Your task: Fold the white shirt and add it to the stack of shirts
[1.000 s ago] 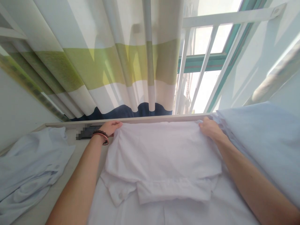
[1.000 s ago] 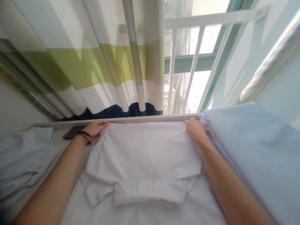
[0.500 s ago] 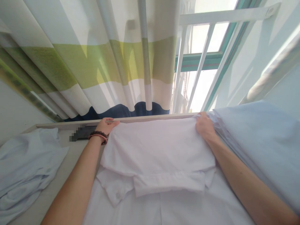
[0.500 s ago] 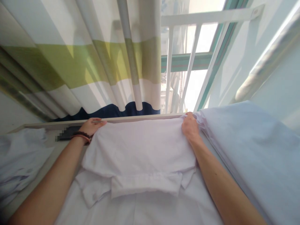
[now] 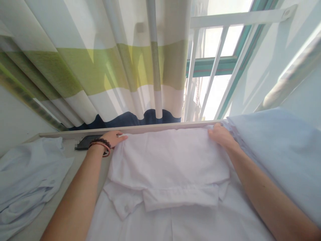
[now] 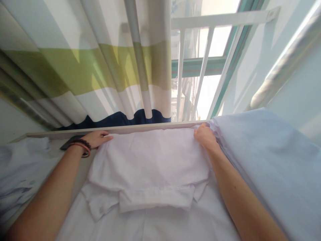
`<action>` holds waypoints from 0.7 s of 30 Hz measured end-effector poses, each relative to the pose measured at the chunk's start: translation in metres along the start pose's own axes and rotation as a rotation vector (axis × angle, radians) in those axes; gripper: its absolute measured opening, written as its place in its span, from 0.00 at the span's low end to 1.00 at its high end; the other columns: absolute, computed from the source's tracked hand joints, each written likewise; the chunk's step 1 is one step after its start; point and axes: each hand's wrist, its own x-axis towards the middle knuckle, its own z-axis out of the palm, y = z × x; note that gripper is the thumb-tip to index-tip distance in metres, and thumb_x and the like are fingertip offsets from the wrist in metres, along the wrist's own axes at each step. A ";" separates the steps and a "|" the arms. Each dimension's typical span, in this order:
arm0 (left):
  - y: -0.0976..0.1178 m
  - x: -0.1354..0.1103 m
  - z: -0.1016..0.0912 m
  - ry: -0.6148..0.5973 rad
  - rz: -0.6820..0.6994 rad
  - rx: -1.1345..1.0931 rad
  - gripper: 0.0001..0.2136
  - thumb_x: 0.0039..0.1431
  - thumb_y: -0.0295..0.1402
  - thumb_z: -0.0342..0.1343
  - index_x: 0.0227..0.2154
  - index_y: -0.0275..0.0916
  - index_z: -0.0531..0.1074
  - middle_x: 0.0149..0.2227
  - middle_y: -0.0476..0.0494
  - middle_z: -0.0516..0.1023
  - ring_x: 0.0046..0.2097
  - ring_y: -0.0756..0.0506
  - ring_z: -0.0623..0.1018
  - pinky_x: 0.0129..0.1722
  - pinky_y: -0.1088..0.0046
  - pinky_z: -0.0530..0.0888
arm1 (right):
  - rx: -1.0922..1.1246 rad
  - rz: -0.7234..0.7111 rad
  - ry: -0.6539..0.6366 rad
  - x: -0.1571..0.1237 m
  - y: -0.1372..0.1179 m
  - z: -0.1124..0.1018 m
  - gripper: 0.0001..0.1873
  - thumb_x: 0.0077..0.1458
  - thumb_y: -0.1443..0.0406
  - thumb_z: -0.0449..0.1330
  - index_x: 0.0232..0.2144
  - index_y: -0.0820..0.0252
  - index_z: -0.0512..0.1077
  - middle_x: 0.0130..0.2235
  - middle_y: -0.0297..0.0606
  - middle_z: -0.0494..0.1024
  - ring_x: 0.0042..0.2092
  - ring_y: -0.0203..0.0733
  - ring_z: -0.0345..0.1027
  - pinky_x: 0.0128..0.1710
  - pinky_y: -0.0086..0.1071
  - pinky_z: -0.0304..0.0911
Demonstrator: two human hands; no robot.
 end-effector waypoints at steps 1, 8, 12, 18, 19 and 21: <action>0.000 -0.001 0.000 0.004 0.006 -0.058 0.17 0.32 0.42 0.68 0.27 0.38 0.76 0.35 0.38 0.81 0.46 0.33 0.77 0.44 0.65 0.72 | 0.003 -0.003 -0.001 0.000 0.001 -0.001 0.25 0.59 0.64 0.51 0.53 0.79 0.62 0.48 0.65 0.74 0.49 0.59 0.70 0.45 0.41 0.63; -0.006 -0.008 0.011 0.046 -0.075 -0.370 0.26 0.46 0.43 0.63 0.47 0.36 0.70 0.38 0.40 0.80 0.36 0.44 0.78 0.35 0.69 0.76 | 0.046 -0.012 0.061 0.000 0.001 0.000 0.20 0.59 0.69 0.47 0.51 0.74 0.65 0.47 0.59 0.74 0.50 0.55 0.70 0.45 0.38 0.62; -0.009 -0.006 0.013 0.023 -0.089 -0.476 0.21 0.48 0.40 0.61 0.44 0.36 0.70 0.39 0.40 0.80 0.35 0.47 0.78 0.35 0.71 0.76 | 0.064 -0.009 0.082 -0.001 0.000 0.002 0.20 0.59 0.68 0.47 0.51 0.73 0.65 0.46 0.57 0.75 0.48 0.54 0.70 0.44 0.36 0.62; -0.003 -0.019 0.001 -0.141 -0.030 -0.432 0.25 0.37 0.32 0.62 0.44 0.38 0.72 0.44 0.39 0.80 0.40 0.45 0.80 0.38 0.72 0.77 | 0.073 -0.012 0.100 0.001 0.001 0.005 0.21 0.58 0.67 0.47 0.52 0.71 0.65 0.44 0.56 0.76 0.47 0.54 0.71 0.43 0.37 0.62; -0.003 -0.021 -0.001 -0.158 -0.004 -0.402 0.27 0.35 0.32 0.63 0.45 0.39 0.72 0.46 0.40 0.79 0.41 0.44 0.80 0.38 0.72 0.76 | 0.074 -0.015 0.102 0.001 0.001 0.006 0.21 0.58 0.67 0.47 0.52 0.71 0.65 0.44 0.56 0.76 0.47 0.54 0.71 0.43 0.37 0.62; -0.003 -0.023 -0.004 -0.159 0.050 -0.325 0.30 0.34 0.33 0.63 0.47 0.40 0.73 0.47 0.42 0.79 0.39 0.44 0.80 0.37 0.71 0.76 | 0.077 -0.022 0.105 0.002 0.002 0.007 0.21 0.58 0.68 0.48 0.52 0.71 0.65 0.44 0.56 0.76 0.46 0.54 0.71 0.43 0.37 0.61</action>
